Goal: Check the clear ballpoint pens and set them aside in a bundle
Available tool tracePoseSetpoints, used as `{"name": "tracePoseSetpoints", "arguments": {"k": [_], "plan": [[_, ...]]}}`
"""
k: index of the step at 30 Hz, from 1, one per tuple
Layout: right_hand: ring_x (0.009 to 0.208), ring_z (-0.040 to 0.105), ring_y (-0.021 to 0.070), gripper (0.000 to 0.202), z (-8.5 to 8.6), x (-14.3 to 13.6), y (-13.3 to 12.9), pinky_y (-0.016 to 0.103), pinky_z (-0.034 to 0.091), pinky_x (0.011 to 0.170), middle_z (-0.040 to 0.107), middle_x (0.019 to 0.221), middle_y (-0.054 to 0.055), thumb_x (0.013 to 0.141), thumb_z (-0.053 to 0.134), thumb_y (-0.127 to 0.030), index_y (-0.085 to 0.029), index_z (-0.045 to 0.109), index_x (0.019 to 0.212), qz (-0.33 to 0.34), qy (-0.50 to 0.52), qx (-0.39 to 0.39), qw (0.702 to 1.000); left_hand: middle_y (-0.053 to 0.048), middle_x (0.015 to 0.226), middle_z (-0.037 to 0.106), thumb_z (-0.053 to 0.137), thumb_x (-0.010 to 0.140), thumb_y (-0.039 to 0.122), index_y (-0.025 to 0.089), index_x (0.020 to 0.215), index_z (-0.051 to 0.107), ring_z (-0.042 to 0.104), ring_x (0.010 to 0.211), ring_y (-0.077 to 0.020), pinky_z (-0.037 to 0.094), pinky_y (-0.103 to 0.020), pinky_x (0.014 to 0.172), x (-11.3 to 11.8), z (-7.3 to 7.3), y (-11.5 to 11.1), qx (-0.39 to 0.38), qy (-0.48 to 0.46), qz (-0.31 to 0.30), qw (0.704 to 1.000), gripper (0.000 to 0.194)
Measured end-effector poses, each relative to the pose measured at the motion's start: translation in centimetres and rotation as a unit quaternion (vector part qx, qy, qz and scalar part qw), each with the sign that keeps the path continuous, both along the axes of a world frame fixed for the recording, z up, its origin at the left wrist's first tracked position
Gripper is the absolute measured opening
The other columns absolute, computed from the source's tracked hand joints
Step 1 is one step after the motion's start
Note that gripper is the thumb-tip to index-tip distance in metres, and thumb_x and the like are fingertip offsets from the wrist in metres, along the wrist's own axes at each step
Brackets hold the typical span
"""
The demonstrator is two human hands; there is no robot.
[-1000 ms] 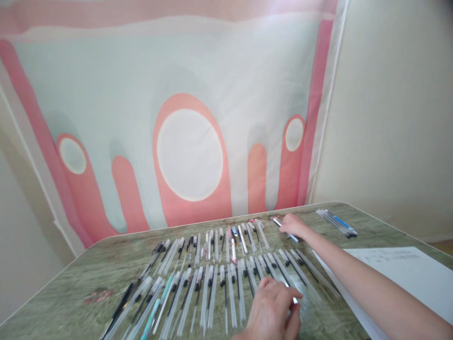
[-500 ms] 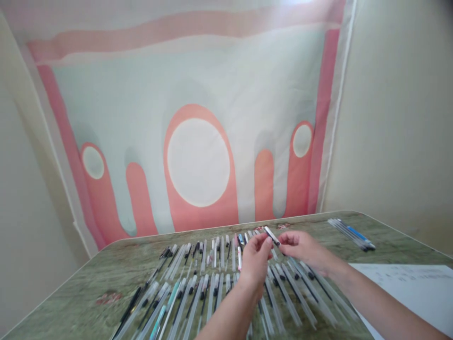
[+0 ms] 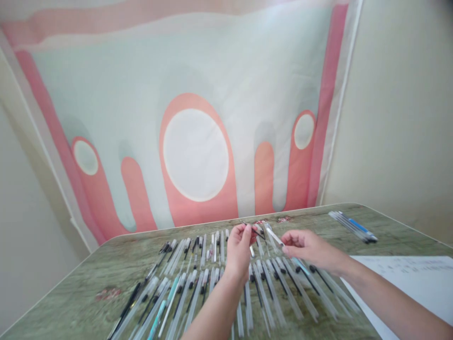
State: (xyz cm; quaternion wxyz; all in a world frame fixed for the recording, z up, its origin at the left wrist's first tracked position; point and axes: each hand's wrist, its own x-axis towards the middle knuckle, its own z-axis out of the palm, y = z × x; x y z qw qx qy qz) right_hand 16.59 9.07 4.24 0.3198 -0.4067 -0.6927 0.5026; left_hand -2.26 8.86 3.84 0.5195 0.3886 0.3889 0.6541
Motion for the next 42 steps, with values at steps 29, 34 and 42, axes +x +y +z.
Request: {"name": "tracePoseSetpoints", "arguments": {"k": [29,34,42], "plan": [[0.062,0.044,0.0095,0.021,1.8,0.1,-1.4,0.021,0.035,0.056,0.053,0.068,0.0,0.076,0.057,-0.032,-0.013,0.06,0.085,0.036,-0.031,0.018,0.999,-0.004,0.086,0.062,0.062,0.073,0.034,0.014,0.079,0.055,0.053,0.071,-0.0079,0.04,-0.021,0.069,0.1,1.0,-1.4,0.008,-0.055,-0.025,0.998,0.021],[0.063,0.044,0.0092,0.019,2.0,-0.3,-1.6,0.021,0.034,0.057,0.052,0.069,-0.001,0.076,0.058,-0.03,-0.013,0.058,0.083,0.038,0.004,0.007,0.999,-0.005,0.086,0.061,0.062,0.072,0.036,0.013,0.082,0.061,0.054,0.075,-0.0107,0.04,-0.022,0.069,1.2,0.6,-2.3,-0.014,0.011,-0.056,0.998,0.025],[0.062,0.043,0.0085,0.02,2.0,-0.3,-1.8,0.02,0.034,0.057,0.051,0.067,-0.002,0.077,0.058,-0.03,-0.013,0.059,0.087,0.025,0.017,0.001,1.0,-0.007,0.085,0.062,0.063,0.071,0.038,0.012,0.091,0.063,0.054,0.076,-0.0122,0.04,-0.023,0.071,1.7,0.3,-2.8,-0.039,0.025,-0.091,0.995,0.032]]}}
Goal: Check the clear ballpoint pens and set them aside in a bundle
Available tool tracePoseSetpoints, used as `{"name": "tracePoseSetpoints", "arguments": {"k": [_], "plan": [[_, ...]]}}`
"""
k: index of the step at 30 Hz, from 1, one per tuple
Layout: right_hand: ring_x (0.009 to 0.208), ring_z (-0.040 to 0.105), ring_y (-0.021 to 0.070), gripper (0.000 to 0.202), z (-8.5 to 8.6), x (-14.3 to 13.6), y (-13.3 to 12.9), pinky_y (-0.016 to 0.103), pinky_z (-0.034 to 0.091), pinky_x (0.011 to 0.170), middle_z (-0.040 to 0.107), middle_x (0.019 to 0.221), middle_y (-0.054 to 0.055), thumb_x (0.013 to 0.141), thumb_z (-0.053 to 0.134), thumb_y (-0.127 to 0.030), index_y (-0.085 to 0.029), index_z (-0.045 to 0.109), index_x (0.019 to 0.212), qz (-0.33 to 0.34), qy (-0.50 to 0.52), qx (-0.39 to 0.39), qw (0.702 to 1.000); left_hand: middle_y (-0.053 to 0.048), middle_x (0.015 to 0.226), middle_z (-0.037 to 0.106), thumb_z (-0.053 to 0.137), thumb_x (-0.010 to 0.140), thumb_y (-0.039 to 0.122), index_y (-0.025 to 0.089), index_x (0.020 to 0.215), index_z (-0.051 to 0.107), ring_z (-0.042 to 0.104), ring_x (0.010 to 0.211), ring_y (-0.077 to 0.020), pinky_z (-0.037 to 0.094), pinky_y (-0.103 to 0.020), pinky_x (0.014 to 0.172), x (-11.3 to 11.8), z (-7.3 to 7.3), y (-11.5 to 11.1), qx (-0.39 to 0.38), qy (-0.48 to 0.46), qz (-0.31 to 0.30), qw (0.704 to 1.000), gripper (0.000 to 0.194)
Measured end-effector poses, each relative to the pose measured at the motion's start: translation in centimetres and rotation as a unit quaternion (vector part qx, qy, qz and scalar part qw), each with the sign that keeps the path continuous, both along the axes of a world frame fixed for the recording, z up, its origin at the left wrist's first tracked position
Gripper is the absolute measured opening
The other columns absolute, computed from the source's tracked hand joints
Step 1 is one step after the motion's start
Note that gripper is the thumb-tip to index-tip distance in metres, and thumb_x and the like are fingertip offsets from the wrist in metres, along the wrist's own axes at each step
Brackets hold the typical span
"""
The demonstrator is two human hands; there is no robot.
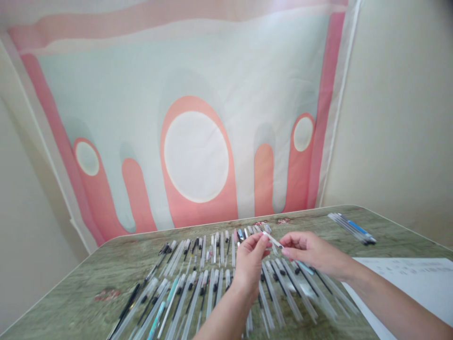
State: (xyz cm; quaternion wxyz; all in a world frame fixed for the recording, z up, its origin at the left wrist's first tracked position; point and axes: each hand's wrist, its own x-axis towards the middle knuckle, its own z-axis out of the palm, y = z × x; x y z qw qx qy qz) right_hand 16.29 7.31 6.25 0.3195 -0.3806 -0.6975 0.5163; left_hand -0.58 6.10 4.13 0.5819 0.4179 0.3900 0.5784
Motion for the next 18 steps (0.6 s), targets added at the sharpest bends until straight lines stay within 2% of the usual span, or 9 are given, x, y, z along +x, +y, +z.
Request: {"name": "tracePoseSetpoints", "arguments": {"k": [7,11,15,18], "plan": [[0.063,0.048,0.0096,0.02,-0.4,-0.5,-0.1,0.021,0.037,0.059,0.055,0.069,-0.001,0.077,0.056,-0.032,-0.014,0.06,0.085,0.003,-0.002,0.012,1.0,-0.006,0.08,0.062,0.061,0.072,0.04,0.012,0.086,0.062,0.054,0.074,-0.0116,0.041,-0.023,0.07,0.7,-0.6,-0.4,-0.003,0.0,-0.013,1.0,0.031],[0.06,0.05,0.0114,0.028,-1.3,0.2,1.1,0.022,0.039,0.055,0.056,0.067,0.001,0.079,0.051,-0.04,-0.014,0.06,0.079,-0.043,-0.042,0.016,0.998,-0.008,0.084,0.063,0.058,0.074,0.042,0.013,0.085,0.056,0.056,0.072,-0.0124,0.043,-0.025,0.068,0.7,-1.2,0.0,-0.015,-0.038,0.013,0.999,0.031],[0.062,0.054,0.0142,0.025,-3.5,1.4,4.6,0.023,0.04,0.055,0.06,0.067,0.002,0.078,0.049,-0.036,-0.014,0.061,0.079,-0.113,-0.122,0.109,0.98,-0.008,0.08,0.064,0.059,0.072,0.043,0.013,0.087,0.053,0.058,0.069,-0.0135,0.044,-0.025,0.065,0.6,-2.0,0.5,-0.04,-0.051,0.018,0.998,0.035],[0.067,0.057,0.0153,0.019,-5.3,1.5,7.8,0.025,0.042,0.063,0.064,0.072,0.004,0.076,0.049,-0.026,-0.015,0.064,0.078,-0.136,-0.238,0.21,0.939,-0.008,0.078,0.064,0.06,0.071,0.043,0.013,0.088,0.052,0.059,0.066,-0.0129,0.043,-0.024,0.063,0.7,-2.4,0.6,-0.059,-0.047,0.007,0.997,0.036]]}}
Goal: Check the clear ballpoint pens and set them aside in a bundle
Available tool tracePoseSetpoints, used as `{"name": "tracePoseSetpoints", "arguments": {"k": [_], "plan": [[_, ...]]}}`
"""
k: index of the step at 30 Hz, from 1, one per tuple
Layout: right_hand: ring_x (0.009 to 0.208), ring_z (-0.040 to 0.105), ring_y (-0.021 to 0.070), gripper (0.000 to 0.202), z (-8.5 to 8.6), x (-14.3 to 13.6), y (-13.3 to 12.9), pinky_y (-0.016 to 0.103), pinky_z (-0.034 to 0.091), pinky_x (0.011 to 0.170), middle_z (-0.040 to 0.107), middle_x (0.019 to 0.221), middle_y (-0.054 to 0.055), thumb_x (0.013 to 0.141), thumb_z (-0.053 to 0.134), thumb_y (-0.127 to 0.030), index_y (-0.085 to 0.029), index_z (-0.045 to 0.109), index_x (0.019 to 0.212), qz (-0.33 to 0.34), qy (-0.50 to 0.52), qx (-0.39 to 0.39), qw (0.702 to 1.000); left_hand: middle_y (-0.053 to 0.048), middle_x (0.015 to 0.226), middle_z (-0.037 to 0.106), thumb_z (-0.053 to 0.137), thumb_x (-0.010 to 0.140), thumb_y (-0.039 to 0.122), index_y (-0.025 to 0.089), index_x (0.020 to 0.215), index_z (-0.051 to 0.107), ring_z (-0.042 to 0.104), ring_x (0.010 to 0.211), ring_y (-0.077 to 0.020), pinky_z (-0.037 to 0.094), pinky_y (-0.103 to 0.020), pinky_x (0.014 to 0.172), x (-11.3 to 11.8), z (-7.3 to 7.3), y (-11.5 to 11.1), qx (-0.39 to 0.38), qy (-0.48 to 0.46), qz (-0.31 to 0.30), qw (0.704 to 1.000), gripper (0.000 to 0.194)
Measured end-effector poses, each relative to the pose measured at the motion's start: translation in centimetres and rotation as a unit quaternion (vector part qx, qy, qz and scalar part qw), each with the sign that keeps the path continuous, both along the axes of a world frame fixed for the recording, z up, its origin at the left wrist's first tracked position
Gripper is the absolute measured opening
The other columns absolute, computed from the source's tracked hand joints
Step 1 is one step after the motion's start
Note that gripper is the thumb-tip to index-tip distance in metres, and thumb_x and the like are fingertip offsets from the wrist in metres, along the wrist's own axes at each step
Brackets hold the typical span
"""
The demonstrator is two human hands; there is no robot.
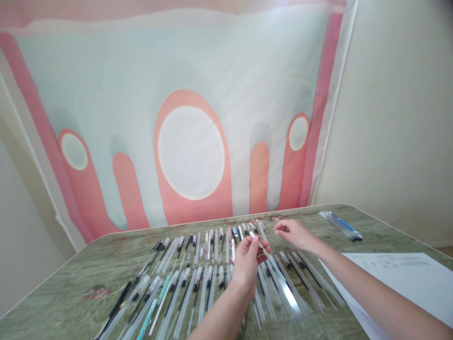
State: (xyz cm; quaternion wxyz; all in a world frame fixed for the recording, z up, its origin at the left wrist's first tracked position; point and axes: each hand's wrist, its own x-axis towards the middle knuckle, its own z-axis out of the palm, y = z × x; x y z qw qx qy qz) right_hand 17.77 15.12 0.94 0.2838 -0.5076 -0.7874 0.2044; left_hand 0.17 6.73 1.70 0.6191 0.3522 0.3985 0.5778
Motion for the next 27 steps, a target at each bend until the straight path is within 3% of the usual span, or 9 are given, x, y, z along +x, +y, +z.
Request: {"name": "tracePoseSetpoints", "arguments": {"k": [6,14,22,27], "plan": [[0.077,0.057,0.0169,0.019,-2.1,-2.0,3.8,0.026,0.039,0.074,0.064,0.085,0.007,0.072,0.052,-0.019,-0.017,0.066,0.085,-0.019,-0.063,0.04,0.997,-0.007,0.079,0.064,0.06,0.07,0.044,0.014,0.09,0.052,0.058,0.066,-0.0127,0.043,-0.024,0.061,0.0,0.1,-0.1,-0.02,0.011,-0.01,1.0,0.037],[0.074,0.055,0.0153,0.016,-3.1,-2.8,5.0,0.025,0.037,0.074,0.061,0.085,0.006,0.075,0.052,-0.02,-0.017,0.065,0.083,-0.016,-0.09,0.049,0.995,-0.007,0.081,0.063,0.06,0.068,0.047,0.014,0.089,0.052,0.056,0.064,-0.0112,0.042,-0.023,0.06,0.0,0.3,-0.2,-0.02,0.017,-0.013,1.0,0.04],[0.073,0.053,0.0152,0.008,-2.8,-2.8,4.4,0.025,0.037,0.07,0.061,0.074,0.004,0.071,0.054,-0.016,-0.016,0.061,0.067,-0.01,-0.071,0.045,0.996,-0.006,0.079,0.062,0.058,0.07,0.048,0.014,0.089,0.051,0.055,0.064,-0.0106,0.041,-0.023,0.06,0.1,0.2,-0.2,-0.014,0.031,-0.022,0.999,0.039],[0.068,0.054,0.0142,0.013,-1.1,-2.0,2.5,0.026,0.04,0.066,0.063,0.072,0.004,0.076,0.049,-0.023,-0.015,0.058,0.071,-0.007,-0.03,0.037,0.999,-0.004,0.078,0.06,0.056,0.071,0.048,0.015,0.089,0.052,0.053,0.063,-0.0103,0.04,-0.022,0.058,0.1,0.1,-0.4,-0.015,0.045,-0.029,0.998,0.039]]}}
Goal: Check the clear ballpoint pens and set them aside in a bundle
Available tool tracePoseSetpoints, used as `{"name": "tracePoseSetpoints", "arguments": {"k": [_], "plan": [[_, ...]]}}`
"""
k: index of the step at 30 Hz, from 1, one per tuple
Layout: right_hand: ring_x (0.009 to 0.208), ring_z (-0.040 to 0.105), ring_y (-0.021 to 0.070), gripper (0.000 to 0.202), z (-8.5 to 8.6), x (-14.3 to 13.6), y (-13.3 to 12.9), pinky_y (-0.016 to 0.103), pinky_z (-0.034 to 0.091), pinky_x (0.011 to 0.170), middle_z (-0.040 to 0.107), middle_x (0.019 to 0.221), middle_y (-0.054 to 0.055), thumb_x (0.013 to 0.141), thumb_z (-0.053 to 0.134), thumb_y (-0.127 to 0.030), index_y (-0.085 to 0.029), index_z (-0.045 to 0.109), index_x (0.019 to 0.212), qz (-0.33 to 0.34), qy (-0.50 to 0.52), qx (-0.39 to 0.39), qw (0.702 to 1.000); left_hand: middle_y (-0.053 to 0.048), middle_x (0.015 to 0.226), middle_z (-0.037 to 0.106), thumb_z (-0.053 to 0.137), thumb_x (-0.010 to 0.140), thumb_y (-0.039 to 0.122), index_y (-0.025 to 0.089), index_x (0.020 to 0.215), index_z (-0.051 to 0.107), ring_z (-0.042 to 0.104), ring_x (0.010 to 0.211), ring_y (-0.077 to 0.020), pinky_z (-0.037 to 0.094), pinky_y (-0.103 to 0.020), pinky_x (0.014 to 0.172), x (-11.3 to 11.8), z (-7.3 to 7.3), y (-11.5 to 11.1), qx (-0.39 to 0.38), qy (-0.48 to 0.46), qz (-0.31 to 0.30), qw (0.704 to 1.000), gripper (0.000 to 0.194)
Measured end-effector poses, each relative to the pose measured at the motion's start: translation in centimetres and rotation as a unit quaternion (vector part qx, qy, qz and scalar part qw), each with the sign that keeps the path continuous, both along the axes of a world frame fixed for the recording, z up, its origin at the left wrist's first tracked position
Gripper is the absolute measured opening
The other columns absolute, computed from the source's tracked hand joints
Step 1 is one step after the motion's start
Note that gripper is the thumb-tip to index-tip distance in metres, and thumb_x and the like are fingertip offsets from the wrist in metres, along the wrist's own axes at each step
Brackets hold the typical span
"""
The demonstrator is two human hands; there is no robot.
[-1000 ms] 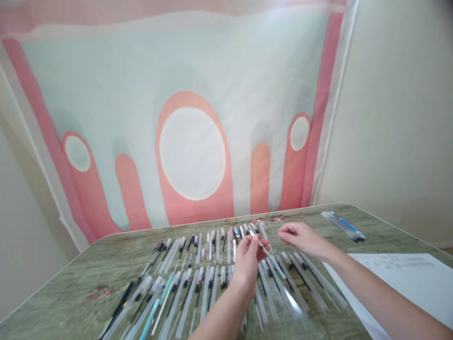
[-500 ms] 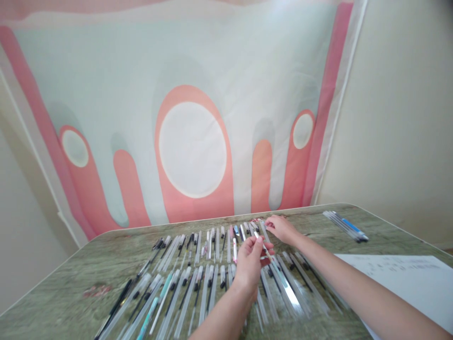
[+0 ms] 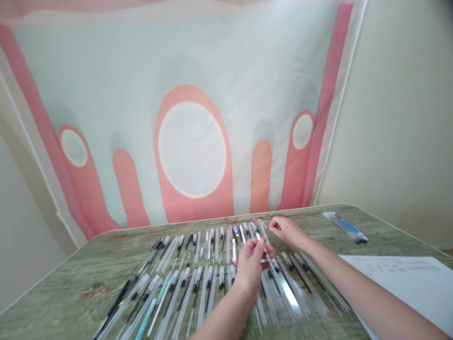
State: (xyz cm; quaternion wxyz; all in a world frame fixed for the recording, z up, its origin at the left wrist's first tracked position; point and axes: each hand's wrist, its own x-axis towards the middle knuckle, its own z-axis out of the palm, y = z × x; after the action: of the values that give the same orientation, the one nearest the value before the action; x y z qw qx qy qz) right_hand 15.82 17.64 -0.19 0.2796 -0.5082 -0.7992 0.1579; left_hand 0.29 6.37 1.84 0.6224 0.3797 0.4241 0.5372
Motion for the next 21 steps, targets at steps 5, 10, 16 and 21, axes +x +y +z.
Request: {"name": "tracePoseSetpoints", "arguments": {"k": [5,10,16,21], "plan": [[0.067,0.059,0.0132,0.021,4.0,0.9,-3.6,0.026,0.046,0.062,0.065,0.077,0.005,0.076,0.052,-0.035,-0.014,0.054,0.078,0.065,0.241,-0.132,0.959,-0.002,0.07,0.057,0.055,0.073,0.048,0.015,0.089,0.054,0.048,0.059,-0.0093,0.038,-0.021,0.056,0.6,0.7,-0.8,0.028,0.028,-0.02,0.999,0.037],[0.072,0.059,0.0136,0.023,7.7,1.6,-6.5,0.026,0.047,0.064,0.064,0.078,0.005,0.074,0.058,-0.036,-0.014,0.054,0.079,0.111,0.313,-0.161,0.93,0.0,0.067,0.054,0.054,0.074,0.047,0.014,0.088,0.058,0.043,0.054,-0.0081,0.036,-0.02,0.053,1.3,1.4,-1.5,0.073,0.056,-0.043,0.995,0.036],[0.07,0.056,0.0123,0.027,9.5,1.9,-7.9,0.027,0.046,0.066,0.062,0.083,0.004,0.073,0.059,-0.039,-0.016,0.054,0.087,0.083,0.295,-0.082,0.948,-0.001,0.067,0.055,0.056,0.072,0.049,0.014,0.09,0.06,0.043,0.055,-0.0088,0.034,-0.021,0.053,1.3,1.7,-1.6,0.084,0.068,-0.044,0.993,0.04],[0.071,0.056,0.0127,0.029,9.8,1.6,-8.6,0.027,0.046,0.067,0.061,0.084,0.004,0.073,0.059,-0.041,-0.017,0.054,0.088,0.089,0.286,-0.084,0.95,-0.002,0.068,0.055,0.054,0.074,0.049,0.014,0.092,0.06,0.042,0.055,-0.009,0.034,-0.02,0.052,1.3,1.7,-1.7,0.103,0.079,-0.044,0.991,0.04]]}}
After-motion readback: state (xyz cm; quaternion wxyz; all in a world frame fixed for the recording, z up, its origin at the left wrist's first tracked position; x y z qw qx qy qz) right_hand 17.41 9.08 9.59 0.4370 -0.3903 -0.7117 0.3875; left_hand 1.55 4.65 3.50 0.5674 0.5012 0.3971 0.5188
